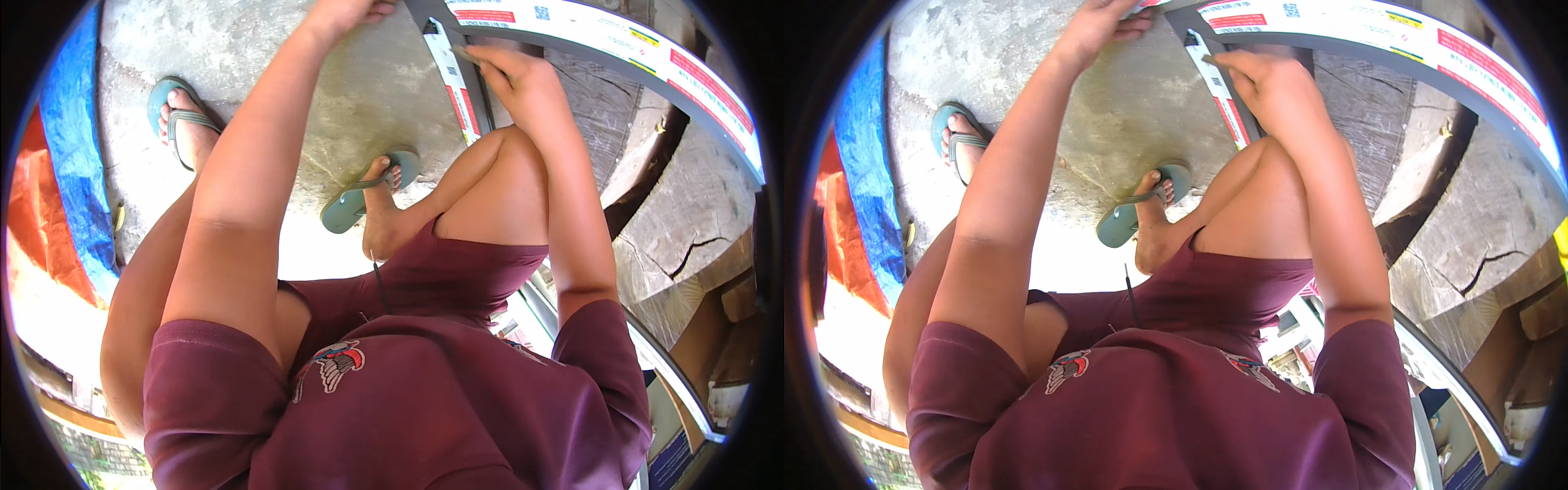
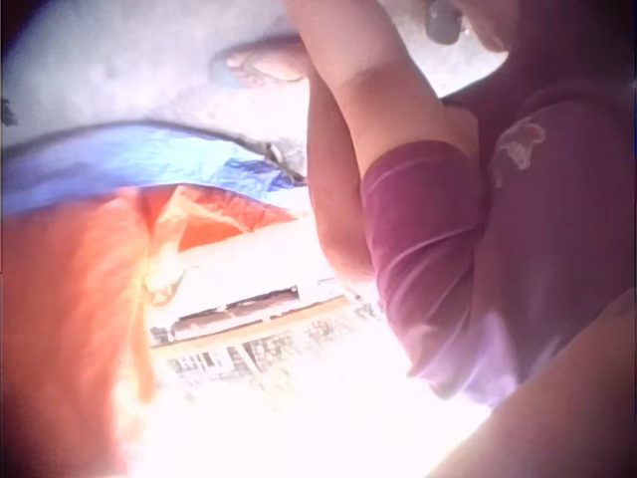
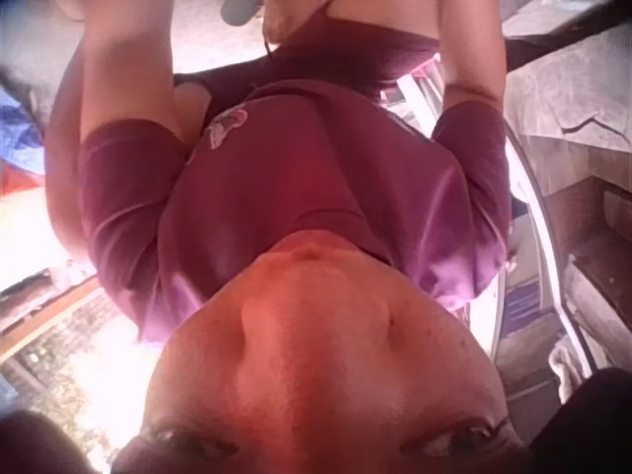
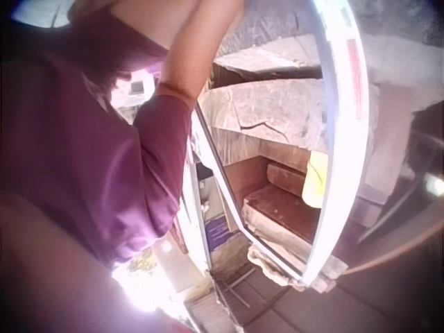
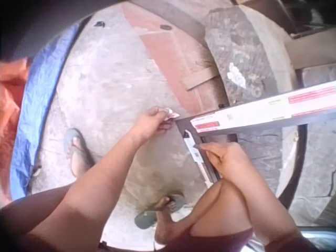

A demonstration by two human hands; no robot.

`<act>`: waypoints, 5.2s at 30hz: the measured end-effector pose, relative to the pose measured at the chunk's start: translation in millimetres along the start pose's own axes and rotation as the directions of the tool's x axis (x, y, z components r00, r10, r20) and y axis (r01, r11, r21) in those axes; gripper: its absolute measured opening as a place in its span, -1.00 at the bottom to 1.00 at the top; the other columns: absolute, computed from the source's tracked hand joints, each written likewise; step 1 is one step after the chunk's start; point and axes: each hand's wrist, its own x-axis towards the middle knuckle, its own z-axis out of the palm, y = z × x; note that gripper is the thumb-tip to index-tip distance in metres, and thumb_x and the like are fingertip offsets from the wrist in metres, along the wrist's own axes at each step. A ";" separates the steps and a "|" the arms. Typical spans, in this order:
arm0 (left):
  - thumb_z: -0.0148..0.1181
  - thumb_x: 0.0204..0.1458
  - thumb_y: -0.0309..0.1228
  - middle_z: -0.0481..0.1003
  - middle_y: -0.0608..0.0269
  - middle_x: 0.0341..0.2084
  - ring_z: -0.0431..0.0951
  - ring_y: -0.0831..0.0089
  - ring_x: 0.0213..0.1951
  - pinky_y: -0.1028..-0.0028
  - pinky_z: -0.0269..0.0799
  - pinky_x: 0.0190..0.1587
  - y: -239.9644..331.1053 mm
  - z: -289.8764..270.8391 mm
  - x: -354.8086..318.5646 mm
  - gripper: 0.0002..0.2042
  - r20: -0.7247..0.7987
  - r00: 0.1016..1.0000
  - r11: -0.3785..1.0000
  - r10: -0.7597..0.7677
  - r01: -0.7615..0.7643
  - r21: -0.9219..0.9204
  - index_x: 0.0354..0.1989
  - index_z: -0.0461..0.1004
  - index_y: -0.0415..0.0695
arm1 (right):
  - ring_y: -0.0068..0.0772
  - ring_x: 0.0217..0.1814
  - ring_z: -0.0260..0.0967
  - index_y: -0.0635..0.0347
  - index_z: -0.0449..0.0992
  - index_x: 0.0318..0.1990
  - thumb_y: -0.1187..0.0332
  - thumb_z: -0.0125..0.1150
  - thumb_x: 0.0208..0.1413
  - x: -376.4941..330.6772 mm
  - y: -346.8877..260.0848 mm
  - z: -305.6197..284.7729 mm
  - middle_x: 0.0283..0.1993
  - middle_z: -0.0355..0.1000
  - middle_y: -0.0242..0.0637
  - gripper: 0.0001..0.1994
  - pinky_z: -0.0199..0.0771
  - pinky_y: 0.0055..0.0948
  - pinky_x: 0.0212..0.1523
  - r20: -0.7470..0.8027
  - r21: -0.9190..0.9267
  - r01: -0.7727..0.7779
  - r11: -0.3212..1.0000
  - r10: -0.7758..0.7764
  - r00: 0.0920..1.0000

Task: The person peels protective film strips from the edges of a rectangular metal frame using both hands. The person works along the frame's perimeter, removing the film in sections and discarding the pieces.

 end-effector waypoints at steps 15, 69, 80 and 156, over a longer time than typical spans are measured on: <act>0.03 0.33 -0.11 0.54 0.20 -0.13 0.59 0.35 -0.15 0.37 0.58 -0.06 -16.6 47.4 26.5 -0.62 0.057 0.996 0.797 0.073 -0.024 -0.604 0.11 0.47 -0.13 | -0.63 -0.17 0.39 0.11 0.60 0.17 0.47 0.11 0.26 -8.9 23.3 4.4 -0.26 0.57 -0.42 -0.66 0.39 -0.55 -0.05 0.244 0.432 -0.285 0.856 0.193 0.950; 0.18 0.13 -0.31 0.54 -0.21 -0.22 0.59 -0.19 -0.20 -0.04 0.50 -0.11 -29.0 78.6 -22.9 -0.78 -0.016 0.906 0.495 0.422 -0.216 0.842 -0.19 0.43 -0.20 | -0.67 -0.24 0.33 0.16 0.59 0.11 0.45 0.14 0.24 -17.4 19.2 -1.9 -0.33 0.51 -0.48 -0.69 0.30 -0.59 -0.13 0.314 0.516 -0.369 0.773 0.230 0.921; 0.07 0.01 -0.58 0.50 -0.14 -0.37 0.54 -0.12 -0.23 0.09 0.46 -0.12 -48.7 41.2 -0.8 -0.96 0.292 0.828 0.569 0.479 -0.546 0.615 -0.41 0.45 -0.23 | -0.15 -0.10 0.55 -0.11 0.57 0.15 0.31 0.21 0.24 -11.8 16.6 17.6 -0.19 0.60 -0.16 -0.67 0.51 -0.24 -0.06 -0.064 0.142 -0.178 0.974 0.188 0.980; 0.21 -0.08 -0.49 0.50 -0.15 -0.26 0.52 -0.14 -0.12 0.05 0.46 -0.02 -56.6 18.8 4.9 -0.88 0.496 0.784 0.475 0.373 -0.620 0.624 -0.38 0.48 -0.26 | -0.13 -0.23 0.57 0.08 0.62 0.11 0.36 0.19 0.30 7.4 21.8 14.2 -0.20 0.59 0.02 -0.73 0.53 -0.32 -0.10 0.275 -0.069 -0.197 0.978 0.209 0.939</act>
